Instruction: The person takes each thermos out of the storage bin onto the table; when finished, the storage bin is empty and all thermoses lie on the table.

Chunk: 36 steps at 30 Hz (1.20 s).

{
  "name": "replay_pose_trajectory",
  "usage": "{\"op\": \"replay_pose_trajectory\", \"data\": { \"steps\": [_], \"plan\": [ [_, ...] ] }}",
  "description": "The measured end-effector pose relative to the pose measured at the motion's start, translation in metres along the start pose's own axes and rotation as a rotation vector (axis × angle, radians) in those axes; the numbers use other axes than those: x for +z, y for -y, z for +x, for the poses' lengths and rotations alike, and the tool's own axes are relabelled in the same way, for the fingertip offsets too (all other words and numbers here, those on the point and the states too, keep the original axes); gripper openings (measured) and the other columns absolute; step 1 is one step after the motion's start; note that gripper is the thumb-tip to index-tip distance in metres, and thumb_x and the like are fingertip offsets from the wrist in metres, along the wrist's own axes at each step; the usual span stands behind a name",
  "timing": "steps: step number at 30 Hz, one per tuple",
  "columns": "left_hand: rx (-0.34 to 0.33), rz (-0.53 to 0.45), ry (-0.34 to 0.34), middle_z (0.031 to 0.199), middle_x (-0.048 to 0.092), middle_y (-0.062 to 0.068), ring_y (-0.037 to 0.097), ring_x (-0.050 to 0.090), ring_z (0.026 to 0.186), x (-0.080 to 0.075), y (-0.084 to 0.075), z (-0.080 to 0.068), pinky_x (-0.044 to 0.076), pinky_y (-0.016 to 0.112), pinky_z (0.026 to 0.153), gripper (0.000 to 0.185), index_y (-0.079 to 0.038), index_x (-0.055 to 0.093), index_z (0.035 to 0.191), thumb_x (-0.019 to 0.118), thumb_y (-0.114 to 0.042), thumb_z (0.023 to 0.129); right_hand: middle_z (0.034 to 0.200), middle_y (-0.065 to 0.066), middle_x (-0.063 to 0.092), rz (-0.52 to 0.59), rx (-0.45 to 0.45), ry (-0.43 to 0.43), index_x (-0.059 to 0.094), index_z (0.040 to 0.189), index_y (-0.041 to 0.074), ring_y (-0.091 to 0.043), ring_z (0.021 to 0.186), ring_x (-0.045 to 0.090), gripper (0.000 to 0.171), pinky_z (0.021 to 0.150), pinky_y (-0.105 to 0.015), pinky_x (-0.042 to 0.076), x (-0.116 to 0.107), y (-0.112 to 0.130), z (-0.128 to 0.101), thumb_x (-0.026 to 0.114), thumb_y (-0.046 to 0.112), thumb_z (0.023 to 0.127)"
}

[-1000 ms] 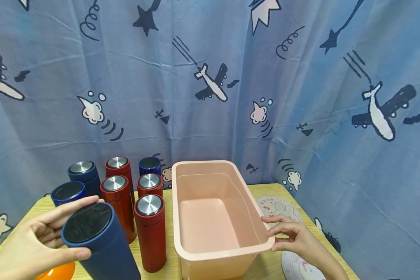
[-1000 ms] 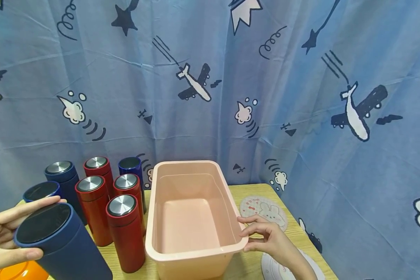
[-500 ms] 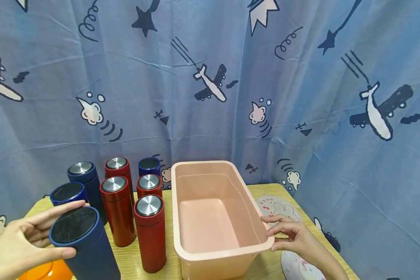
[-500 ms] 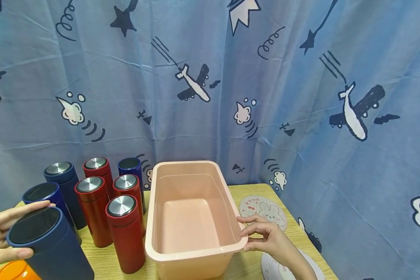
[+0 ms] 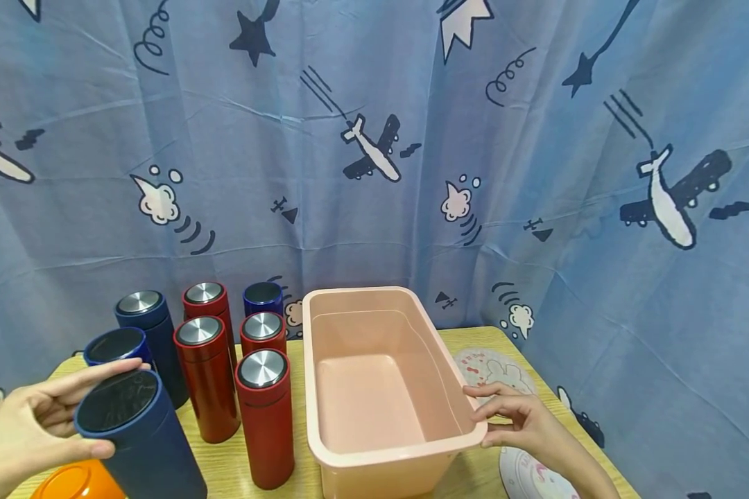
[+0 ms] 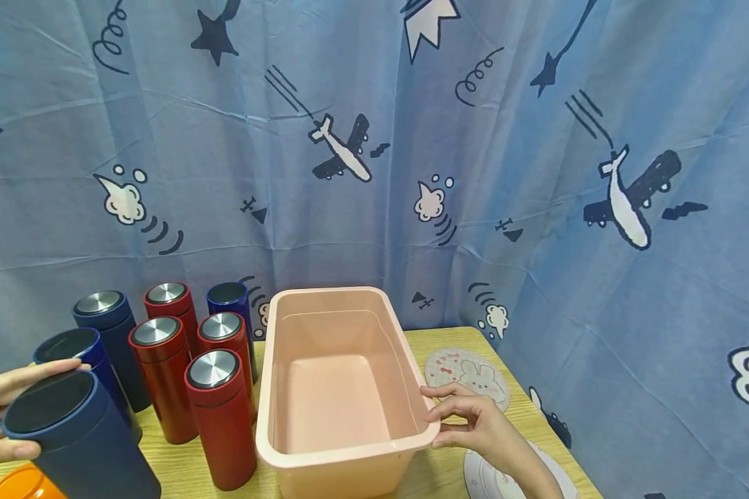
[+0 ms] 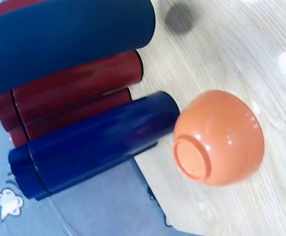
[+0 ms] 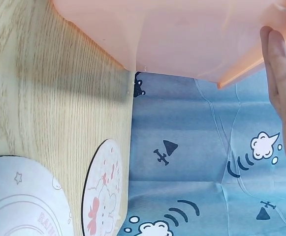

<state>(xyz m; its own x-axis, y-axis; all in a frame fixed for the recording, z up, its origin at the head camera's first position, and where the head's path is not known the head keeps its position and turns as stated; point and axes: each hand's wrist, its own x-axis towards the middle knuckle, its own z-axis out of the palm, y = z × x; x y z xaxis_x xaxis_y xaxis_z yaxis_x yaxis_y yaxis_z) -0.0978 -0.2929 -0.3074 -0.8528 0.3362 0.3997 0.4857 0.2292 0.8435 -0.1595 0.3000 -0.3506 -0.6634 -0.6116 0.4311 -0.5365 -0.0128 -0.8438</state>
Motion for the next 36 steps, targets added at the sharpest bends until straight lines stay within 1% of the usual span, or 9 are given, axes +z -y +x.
{"op": "replay_pose_trajectory", "data": {
  "steps": [5, 15, 21, 23, 26, 28, 31, 35, 36],
  "plan": [
    [-0.025, 0.127, -0.003, 0.14, 0.05, -0.013, -0.011, 0.039, 0.126, -0.007, 0.005, 0.0, 0.055, 0.017, 0.068, 0.079, -0.003, 0.041, 0.144, 0.066, 0.023, 0.074, 0.137, 0.0, 0.053, -0.007, -0.017, 0.005, 0.067, 0.112, 0.0, -0.006, 0.125, 0.046, 0.032, 0.08, -0.023, 0.055, -0.001, -0.002, 0.0, 0.063, -0.014, 0.083],
    [-0.072, 0.138, 0.022, 0.14, 0.05, -0.015, -0.014, 0.037, 0.126, -0.014, 0.018, -0.001, 0.053, 0.017, 0.081, 0.074, -0.002, 0.039, 0.145, 0.064, 0.02, 0.079, 0.135, 0.002, 0.054, -0.014, -0.003, -0.005, 0.067, 0.11, -0.001, -0.005, 0.124, 0.047, 0.03, 0.078, -0.022, 0.055, -0.001, 0.0, 0.002, 0.064, -0.012, 0.083],
    [-0.142, 0.223, -0.003, 0.137, 0.05, -0.019, -0.017, 0.039, 0.121, -0.012, 0.021, 0.002, 0.049, 0.012, 0.081, 0.071, -0.008, 0.042, 0.145, 0.067, 0.011, 0.082, 0.135, 0.002, 0.055, -0.011, -0.004, -0.006, 0.068, 0.11, -0.001, -0.005, 0.124, 0.047, 0.03, 0.078, -0.021, 0.055, -0.001, 0.0, 0.001, 0.064, -0.012, 0.083],
    [-0.166, 0.211, -0.009, 0.134, 0.051, -0.024, -0.015, 0.054, 0.095, -0.01, 0.021, 0.004, 0.048, 0.01, 0.065, 0.07, -0.014, 0.044, 0.144, 0.068, 0.009, 0.083, 0.135, 0.002, 0.055, -0.01, 0.0, -0.008, 0.068, 0.11, -0.001, -0.005, 0.124, 0.048, 0.029, 0.078, -0.021, 0.054, 0.0, 0.001, 0.001, 0.064, -0.012, 0.083],
    [-0.18, 0.156, 0.014, 0.133, 0.05, -0.026, -0.013, 0.054, 0.088, -0.008, 0.021, 0.007, 0.045, 0.018, 0.052, 0.069, -0.016, 0.043, 0.145, 0.066, 0.007, 0.085, 0.135, 0.003, 0.055, -0.009, 0.007, -0.01, 0.068, 0.11, 0.0, -0.005, 0.123, 0.049, 0.029, 0.075, -0.021, 0.054, 0.0, 0.001, 0.001, 0.064, -0.012, 0.083],
    [-0.188, 0.12, 0.028, 0.134, 0.05, -0.026, -0.012, 0.054, 0.09, -0.007, 0.023, 0.008, 0.047, 0.019, 0.052, 0.068, -0.016, 0.042, 0.146, 0.065, 0.007, 0.086, 0.134, 0.003, 0.055, -0.005, 0.017, -0.01, 0.068, 0.11, 0.0, -0.004, 0.122, 0.049, 0.029, 0.075, -0.022, 0.055, 0.0, 0.001, 0.0, 0.063, -0.012, 0.084],
    [-0.205, 0.135, 0.035, 0.136, 0.049, -0.024, -0.02, 0.038, 0.119, -0.006, 0.027, 0.01, 0.055, 0.02, 0.076, 0.065, -0.011, 0.04, 0.146, 0.065, 0.003, 0.088, 0.134, 0.004, 0.055, 0.008, 0.029, -0.007, 0.068, 0.11, 0.0, -0.004, 0.122, 0.049, 0.029, 0.076, -0.023, 0.055, 0.0, 0.001, 0.0, 0.063, -0.011, 0.084],
    [-0.224, 0.187, 0.021, 0.134, 0.05, -0.024, -0.022, 0.036, 0.117, -0.003, 0.026, 0.013, 0.052, 0.016, 0.08, 0.063, -0.013, 0.042, 0.145, 0.067, -0.001, 0.088, 0.134, 0.003, 0.055, 0.008, 0.013, -0.005, 0.068, 0.11, 0.0, -0.005, 0.123, 0.048, 0.029, 0.078, -0.022, 0.054, 0.0, 0.0, 0.0, 0.063, -0.012, 0.084],
    [-0.222, 0.19, 0.017, 0.133, 0.051, -0.023, -0.022, 0.043, 0.108, -0.003, 0.025, 0.014, 0.051, 0.014, 0.074, 0.064, -0.013, 0.043, 0.144, 0.068, -0.001, 0.087, 0.134, 0.002, 0.055, 0.005, 0.006, -0.004, 0.068, 0.11, 0.0, -0.005, 0.123, 0.049, 0.029, 0.078, -0.022, 0.054, 0.0, 0.0, 0.0, 0.063, -0.012, 0.084]
  ]
}}
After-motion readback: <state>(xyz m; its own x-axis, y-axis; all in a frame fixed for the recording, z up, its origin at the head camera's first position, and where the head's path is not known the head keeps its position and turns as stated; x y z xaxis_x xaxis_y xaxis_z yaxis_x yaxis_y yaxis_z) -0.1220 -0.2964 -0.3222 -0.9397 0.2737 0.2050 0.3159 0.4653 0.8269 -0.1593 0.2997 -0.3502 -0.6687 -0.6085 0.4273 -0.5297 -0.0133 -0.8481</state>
